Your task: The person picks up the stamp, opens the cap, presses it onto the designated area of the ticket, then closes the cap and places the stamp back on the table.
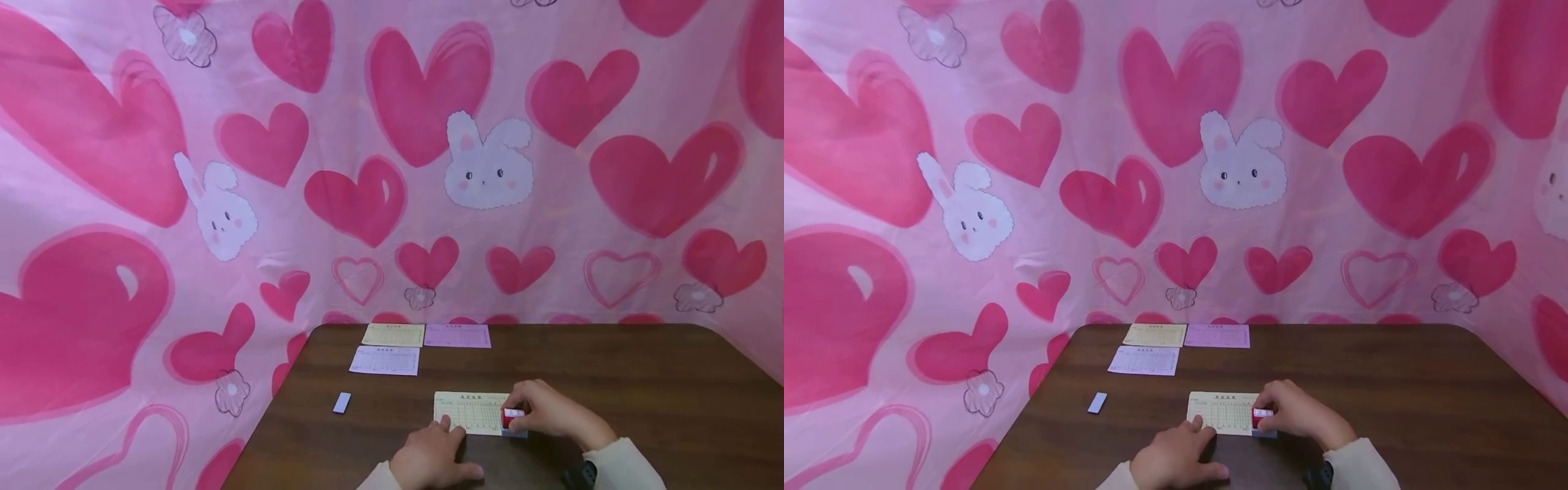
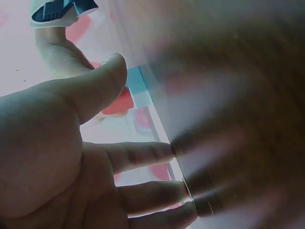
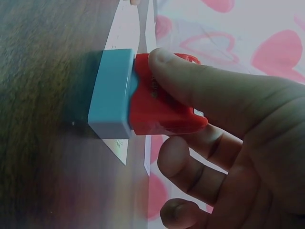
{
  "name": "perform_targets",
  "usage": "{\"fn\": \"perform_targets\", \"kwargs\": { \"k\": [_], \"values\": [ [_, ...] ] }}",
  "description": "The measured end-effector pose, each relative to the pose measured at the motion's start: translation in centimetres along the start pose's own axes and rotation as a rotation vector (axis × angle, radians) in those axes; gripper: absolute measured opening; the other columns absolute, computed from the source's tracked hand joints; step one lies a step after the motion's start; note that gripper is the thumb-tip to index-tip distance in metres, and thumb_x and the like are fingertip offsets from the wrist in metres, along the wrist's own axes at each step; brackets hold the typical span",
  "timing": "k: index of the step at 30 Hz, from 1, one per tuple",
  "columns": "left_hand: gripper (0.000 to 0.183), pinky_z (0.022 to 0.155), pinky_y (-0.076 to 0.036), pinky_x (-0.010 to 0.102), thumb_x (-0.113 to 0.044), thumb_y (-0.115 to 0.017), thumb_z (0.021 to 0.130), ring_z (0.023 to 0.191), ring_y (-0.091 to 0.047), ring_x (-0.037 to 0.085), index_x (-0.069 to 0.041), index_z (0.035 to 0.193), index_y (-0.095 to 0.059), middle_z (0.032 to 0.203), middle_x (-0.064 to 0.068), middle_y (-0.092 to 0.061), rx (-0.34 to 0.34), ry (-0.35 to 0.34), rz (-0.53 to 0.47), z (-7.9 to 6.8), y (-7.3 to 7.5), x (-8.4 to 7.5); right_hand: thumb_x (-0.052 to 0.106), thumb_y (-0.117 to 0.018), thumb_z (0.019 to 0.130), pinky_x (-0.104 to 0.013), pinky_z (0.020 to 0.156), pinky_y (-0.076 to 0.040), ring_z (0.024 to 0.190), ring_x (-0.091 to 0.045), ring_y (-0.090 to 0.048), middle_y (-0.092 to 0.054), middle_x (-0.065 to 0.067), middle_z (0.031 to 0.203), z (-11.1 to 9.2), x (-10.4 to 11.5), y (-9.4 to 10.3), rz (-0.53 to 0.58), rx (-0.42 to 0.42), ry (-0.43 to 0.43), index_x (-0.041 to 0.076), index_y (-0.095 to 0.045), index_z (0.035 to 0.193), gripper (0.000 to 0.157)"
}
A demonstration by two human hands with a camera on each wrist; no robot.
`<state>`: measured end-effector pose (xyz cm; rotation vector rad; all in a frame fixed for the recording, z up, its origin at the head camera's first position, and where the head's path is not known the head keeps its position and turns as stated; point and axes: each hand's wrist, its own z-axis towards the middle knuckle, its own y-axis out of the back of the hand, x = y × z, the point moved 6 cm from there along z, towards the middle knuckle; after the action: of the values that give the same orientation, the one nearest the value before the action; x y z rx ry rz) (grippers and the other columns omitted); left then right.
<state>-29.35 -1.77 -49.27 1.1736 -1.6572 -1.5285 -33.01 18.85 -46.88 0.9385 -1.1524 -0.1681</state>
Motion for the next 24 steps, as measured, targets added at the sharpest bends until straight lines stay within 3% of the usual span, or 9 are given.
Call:
{"fn": "perform_targets", "kwargs": {
  "k": [9,17,24],
  "values": [
    [0.054,0.072,-0.057,0.04,-0.067,-0.074,0.088,0.084,-0.06,0.019,-0.021,0.117,-0.07,0.102,0.0,-0.059,-0.002,-0.001,-0.026,0.02,0.25,-0.04,0.011,-0.088,0.085,-0.026,0.066,-0.048,0.074,-0.004,-0.053,-0.064,0.009,0.083,0.0,0.28,0.1,0.011,-0.005,0.039,0.005,-0.082,0.096,0.014],
    [0.056,0.076,-0.058,0.042,-0.066,-0.075,0.088,0.091,-0.063,0.02,-0.02,0.119,-0.07,0.108,0.001,-0.061,0.004,0.006,-0.035,0.23,-0.14,0.11,0.011,-0.087,0.085,-0.026,0.065,-0.048,0.074,-0.002,-0.052,-0.063,0.012,0.083,-0.03,0.36,-0.17,0.003,-0.014,0.086,0.006,-0.082,0.094,0.012],
    [0.054,0.08,-0.059,0.044,-0.065,-0.076,0.088,0.094,-0.063,0.02,-0.021,0.119,-0.07,0.112,0.0,-0.063,0.029,0.026,-0.076,0.44,-0.11,0.19,0.01,-0.087,0.085,-0.026,0.066,-0.048,0.074,-0.003,-0.052,-0.064,0.011,0.084,-0.02,0.31,0.11,0.007,-0.018,0.067,0.004,-0.082,0.096,0.014]
  ]
}}
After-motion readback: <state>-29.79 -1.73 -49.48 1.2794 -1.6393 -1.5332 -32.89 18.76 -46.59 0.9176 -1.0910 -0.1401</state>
